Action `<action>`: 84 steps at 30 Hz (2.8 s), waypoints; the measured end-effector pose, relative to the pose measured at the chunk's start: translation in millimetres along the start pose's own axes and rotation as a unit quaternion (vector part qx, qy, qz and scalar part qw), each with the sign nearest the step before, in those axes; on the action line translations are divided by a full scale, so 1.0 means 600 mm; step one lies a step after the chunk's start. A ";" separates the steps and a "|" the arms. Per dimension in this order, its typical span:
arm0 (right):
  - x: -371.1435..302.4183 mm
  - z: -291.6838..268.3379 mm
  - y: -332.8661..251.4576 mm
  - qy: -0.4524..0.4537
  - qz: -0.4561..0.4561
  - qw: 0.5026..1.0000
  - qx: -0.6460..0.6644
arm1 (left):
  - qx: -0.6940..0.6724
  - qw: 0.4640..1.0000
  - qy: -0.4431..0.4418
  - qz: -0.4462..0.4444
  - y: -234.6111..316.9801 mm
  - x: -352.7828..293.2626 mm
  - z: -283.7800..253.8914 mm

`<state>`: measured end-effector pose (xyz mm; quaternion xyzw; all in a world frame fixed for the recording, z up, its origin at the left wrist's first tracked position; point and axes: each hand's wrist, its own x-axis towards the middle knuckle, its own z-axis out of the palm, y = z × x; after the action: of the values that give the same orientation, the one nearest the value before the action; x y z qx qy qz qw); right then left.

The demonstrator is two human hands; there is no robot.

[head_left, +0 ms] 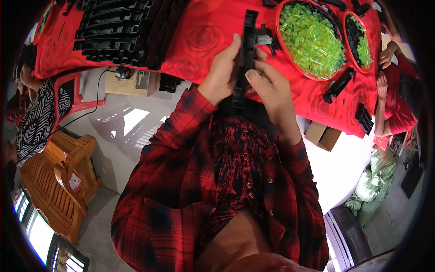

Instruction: The person assembles plastic components by inserting green plastic pieces into black plastic parts and pressing them into place by hand.

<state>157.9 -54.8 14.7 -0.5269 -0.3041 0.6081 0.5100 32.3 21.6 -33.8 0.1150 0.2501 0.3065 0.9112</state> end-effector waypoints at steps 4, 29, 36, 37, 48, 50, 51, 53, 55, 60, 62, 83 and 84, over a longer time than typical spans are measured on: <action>0.024 -0.038 0.034 0.052 -0.025 0.983 -0.175 | -0.023 0.992 0.091 0.088 0.005 0.001 -0.010; 0.093 -0.092 0.092 0.256 -0.292 0.589 -0.708 | 0.139 0.983 0.079 0.091 0.010 -0.004 -0.023; 0.085 -0.091 0.086 0.236 -0.247 0.657 -0.673 | 0.158 0.979 0.093 0.088 0.009 -0.002 -0.021; 0.085 -0.093 0.086 0.233 -0.250 0.672 -0.657 | 0.158 0.979 0.090 0.088 0.009 -0.001 -0.020; 0.079 -0.101 0.080 0.189 -0.171 0.868 -0.426 | 0.163 0.978 0.083 0.097 0.006 0.002 -0.022; 0.075 -0.094 0.069 0.179 -0.128 0.908 -0.356 | 0.167 0.977 0.087 0.097 0.006 0.002 -0.021; 0.073 -0.091 0.065 0.178 -0.105 0.934 -0.292 | 0.169 0.977 0.087 0.098 0.006 0.003 -0.020; 0.072 -0.089 0.058 0.176 -0.081 0.954 -0.226 | 0.170 0.977 0.086 0.100 0.005 0.004 -0.020; 0.072 -0.092 0.053 0.158 -0.039 0.972 -0.167 | 0.173 0.976 0.085 0.103 0.003 0.005 -0.020; 0.070 -0.108 0.056 0.109 0.015 0.992 -0.066 | 0.176 0.974 0.087 0.115 -0.006 0.014 -0.017; 0.068 -0.112 0.056 0.084 0.035 0.996 -0.016 | 0.179 0.972 0.089 0.122 -0.011 0.018 -0.012; 0.045 -0.090 0.022 0.039 0.052 0.997 -0.044 | 0.195 0.973 0.087 0.092 -0.007 0.020 -0.005; 0.044 -0.092 0.020 0.027 0.055 0.997 -0.043 | 0.195 0.972 0.094 0.093 -0.006 0.019 -0.004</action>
<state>208.7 -42.6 -19.1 -0.5807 -0.2864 0.6071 0.4607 40.7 25.9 -41.3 0.2845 0.3774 0.3447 0.8111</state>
